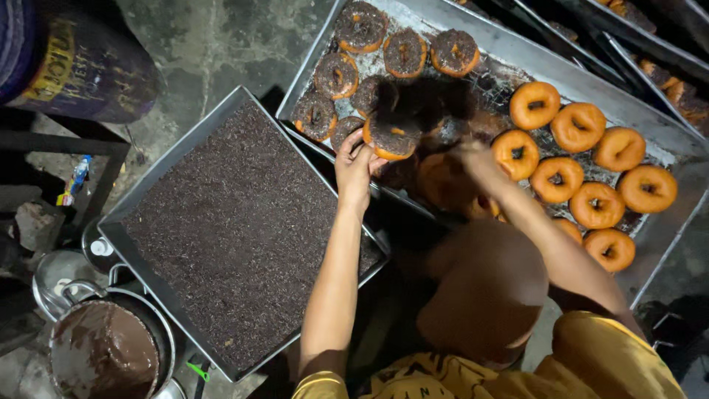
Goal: The person dips donuts into chocolate glaze and then into a tray of chocolate sprinkles before placing them onto another tray.
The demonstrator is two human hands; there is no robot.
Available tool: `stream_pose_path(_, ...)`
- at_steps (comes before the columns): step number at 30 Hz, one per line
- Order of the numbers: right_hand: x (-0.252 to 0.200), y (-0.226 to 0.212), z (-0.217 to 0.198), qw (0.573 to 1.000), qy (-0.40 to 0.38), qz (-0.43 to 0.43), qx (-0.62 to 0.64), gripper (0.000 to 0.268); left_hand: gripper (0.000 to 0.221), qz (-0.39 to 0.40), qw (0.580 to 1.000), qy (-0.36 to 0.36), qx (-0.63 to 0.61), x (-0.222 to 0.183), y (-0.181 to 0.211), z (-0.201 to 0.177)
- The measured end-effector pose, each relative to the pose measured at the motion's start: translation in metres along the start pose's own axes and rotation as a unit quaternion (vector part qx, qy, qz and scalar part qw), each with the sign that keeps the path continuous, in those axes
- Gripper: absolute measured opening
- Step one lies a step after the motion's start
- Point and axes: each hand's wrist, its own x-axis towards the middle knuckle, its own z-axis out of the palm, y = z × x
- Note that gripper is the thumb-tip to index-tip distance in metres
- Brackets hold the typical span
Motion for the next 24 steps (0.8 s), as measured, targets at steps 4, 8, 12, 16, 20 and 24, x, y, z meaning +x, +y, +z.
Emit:
stream_pose_path(4, -0.038, -0.010, 0.001, 0.967, 0.058, 0.098, 0.227, 0.027, 0.044, 0.044, 0.993, -0.026, 0.108, -0.011, -0.017, -0.012)
stream_pose_path(8, -0.064, 0.008, -0.054, 0.901, 0.173, 0.255, 0.305, 0.032, 0.041, 0.004, 0.979, -0.189, 0.081, -0.017, -0.053, 0.003)
stream_pose_path(12, -0.056, -0.002, -0.092, 0.742, 0.249, 0.206, 0.588, 0.019, 0.040, 0.069, 0.956, -0.151, 0.241, -0.043, -0.074, 0.030)
stream_pose_path(16, -0.029, -0.039, -0.111, 0.617, 0.156, 0.192, 0.747, 0.022, 0.049, 0.112, 0.956, -0.103, 0.252, -0.047, -0.045, 0.036)
stream_pose_path(20, 0.033, -0.085, -0.113, 0.732, 0.035, 0.107, 0.672, 0.021, 0.063, -0.037, 0.958, -0.230, -0.165, -0.061, 0.010, 0.029)
stream_pose_path(24, 0.074, -0.167, -0.157, 0.893, 0.264, -0.139, 0.336, 0.022, 0.077, -0.023, 0.906, -0.279, -0.317, -0.084, 0.048, 0.008)
